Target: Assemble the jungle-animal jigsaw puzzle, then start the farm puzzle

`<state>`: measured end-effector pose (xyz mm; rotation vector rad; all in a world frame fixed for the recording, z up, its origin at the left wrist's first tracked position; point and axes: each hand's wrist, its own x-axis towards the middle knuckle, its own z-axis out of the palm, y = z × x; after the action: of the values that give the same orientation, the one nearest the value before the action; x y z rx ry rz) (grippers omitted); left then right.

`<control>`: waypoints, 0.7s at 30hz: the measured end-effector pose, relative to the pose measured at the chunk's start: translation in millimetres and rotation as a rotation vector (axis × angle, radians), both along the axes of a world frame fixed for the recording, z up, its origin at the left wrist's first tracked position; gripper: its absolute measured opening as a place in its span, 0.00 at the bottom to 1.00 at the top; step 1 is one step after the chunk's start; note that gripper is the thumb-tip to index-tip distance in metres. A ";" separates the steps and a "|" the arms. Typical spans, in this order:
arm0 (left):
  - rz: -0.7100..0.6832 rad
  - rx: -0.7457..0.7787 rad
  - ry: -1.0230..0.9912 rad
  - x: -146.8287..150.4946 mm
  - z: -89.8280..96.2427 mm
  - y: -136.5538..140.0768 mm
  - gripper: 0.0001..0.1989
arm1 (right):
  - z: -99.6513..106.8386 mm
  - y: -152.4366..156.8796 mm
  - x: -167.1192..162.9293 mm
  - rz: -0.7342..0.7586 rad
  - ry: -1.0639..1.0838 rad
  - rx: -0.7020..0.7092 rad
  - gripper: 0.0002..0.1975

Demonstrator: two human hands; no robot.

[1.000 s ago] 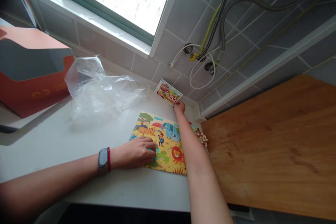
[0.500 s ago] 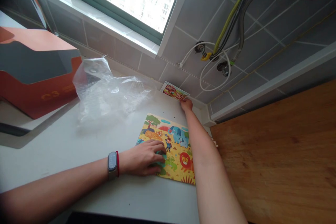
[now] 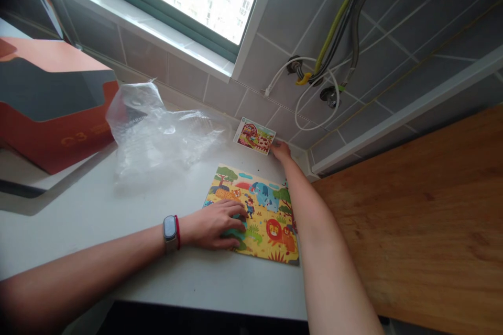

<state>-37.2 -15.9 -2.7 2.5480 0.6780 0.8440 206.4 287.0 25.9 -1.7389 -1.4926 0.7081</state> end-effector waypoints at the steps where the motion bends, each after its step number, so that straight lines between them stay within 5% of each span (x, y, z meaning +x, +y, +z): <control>1: -0.002 -0.004 -0.007 -0.2 -0.3 -0.2 0.14 | 5.1 -1.6 2.9 -0.012 -0.009 -0.022 0.17; 9: 0.000 -0.015 -0.029 -0.7 -1.1 -1.6 0.11 | 37.8 -30.1 31.9 0.037 -0.033 -0.257 0.13; 21: 0.002 -0.010 -0.035 1.2 -1.6 -0.4 0.10 | 2.6 -35.8 -20.6 -0.084 0.071 -0.278 0.31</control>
<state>-36.0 -16.3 -4.2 2.5179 0.6730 0.8815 185.7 251.2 28.6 -1.9474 -1.3133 0.9596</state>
